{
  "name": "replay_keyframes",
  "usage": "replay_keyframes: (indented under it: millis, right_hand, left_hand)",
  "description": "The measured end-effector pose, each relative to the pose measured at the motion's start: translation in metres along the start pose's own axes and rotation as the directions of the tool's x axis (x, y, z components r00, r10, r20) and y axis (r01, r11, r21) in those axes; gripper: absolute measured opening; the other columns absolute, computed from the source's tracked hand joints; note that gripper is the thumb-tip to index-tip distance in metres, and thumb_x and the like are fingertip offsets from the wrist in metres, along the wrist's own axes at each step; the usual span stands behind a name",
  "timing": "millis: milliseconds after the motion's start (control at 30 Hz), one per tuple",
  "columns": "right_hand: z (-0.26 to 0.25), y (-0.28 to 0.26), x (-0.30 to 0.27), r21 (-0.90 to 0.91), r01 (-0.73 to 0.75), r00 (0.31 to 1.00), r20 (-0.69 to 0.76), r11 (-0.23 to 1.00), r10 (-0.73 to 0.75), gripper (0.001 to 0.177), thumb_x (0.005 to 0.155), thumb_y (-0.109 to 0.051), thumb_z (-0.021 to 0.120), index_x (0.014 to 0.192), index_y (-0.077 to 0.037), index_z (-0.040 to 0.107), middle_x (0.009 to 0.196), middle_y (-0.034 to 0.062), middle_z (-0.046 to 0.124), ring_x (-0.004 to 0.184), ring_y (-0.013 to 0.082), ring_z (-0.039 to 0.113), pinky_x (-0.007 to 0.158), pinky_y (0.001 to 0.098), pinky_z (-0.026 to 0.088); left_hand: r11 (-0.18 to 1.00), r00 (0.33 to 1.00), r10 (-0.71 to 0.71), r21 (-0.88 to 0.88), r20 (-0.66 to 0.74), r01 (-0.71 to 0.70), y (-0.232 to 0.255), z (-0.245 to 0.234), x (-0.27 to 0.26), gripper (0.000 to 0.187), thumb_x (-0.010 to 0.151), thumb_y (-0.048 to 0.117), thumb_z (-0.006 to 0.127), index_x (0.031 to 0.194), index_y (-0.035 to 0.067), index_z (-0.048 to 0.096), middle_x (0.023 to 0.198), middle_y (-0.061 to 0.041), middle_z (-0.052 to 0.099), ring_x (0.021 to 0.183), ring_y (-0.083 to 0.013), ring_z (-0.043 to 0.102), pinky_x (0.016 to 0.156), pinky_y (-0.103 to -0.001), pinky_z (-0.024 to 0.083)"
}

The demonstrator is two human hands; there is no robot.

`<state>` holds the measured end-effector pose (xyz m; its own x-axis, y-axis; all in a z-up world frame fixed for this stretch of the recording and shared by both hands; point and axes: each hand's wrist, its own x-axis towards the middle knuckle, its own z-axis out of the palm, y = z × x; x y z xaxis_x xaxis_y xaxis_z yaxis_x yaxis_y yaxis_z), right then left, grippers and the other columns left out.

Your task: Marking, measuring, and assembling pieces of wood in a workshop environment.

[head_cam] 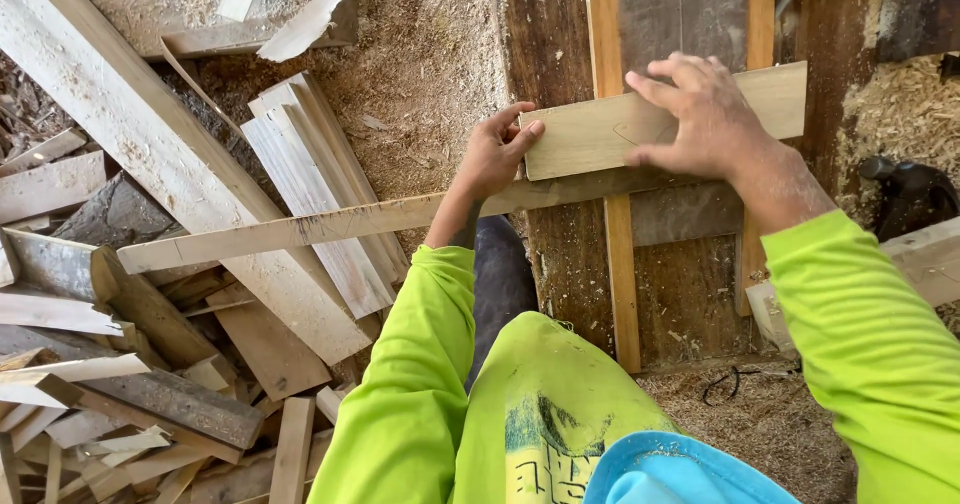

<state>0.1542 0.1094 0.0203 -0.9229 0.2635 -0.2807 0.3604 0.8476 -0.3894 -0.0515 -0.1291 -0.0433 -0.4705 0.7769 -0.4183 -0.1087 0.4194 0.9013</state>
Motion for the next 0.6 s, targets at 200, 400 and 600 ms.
replay_keyframes:
  millis: [200, 400, 600]
  right_hand:
    - [0.022, 0.006, -0.030, -0.354, 0.004, 0.996, -0.082, 0.935, -0.036, 0.143, 0.049, -0.080, 0.081, 0.168, -0.016, 0.036, 0.169, 0.0275, 0.025, 0.153, 0.0452, 0.020, 0.119, 0.0630, 0.011]
    - [0.026, -0.001, -0.030, -0.368, -0.064, 0.994, -0.106, 0.928, 0.026, 0.116, 0.072, -0.060, 0.087, 0.168, -0.019, 0.038, 0.157, 0.0169, 0.040, 0.148, 0.0358, 0.036, 0.128, 0.0654, 0.023]
    - [0.029, -0.011, -0.026, -0.343, -0.074, 0.989, -0.142, 0.936, 0.026, 0.113, 0.068, -0.058, 0.089, 0.162, -0.019, 0.039, 0.152, 0.0178, 0.040, 0.146, 0.0378, 0.034, 0.121, 0.0681, 0.020]
  left_hand:
    - [0.998, 0.998, -0.061, 0.026, 0.020, 0.061, -0.001, -0.001, -0.003, 0.051, 0.098, 0.034, 0.068, 0.144, 0.013, 0.061, 0.086, -0.007, 0.070, 0.070, -0.0122, 0.061, 0.060, -0.029, 0.053]
    - [0.985, 0.994, -0.071, 0.151, -0.080, 0.082, 0.015, 0.010, -0.015, 0.058, 0.094, 0.037, 0.071, 0.147, 0.017, 0.057, 0.102, -0.010, 0.073, 0.087, -0.0192, 0.072, 0.077, -0.034, 0.064]
    - [0.372, 0.825, 0.563, 0.877, 0.048, -0.305, 0.049, 0.082, -0.029, 0.128, 0.050, 0.065, 0.084, 0.156, 0.017, 0.031, 0.146, -0.025, 0.044, 0.133, -0.0428, 0.044, 0.109, -0.061, 0.039]
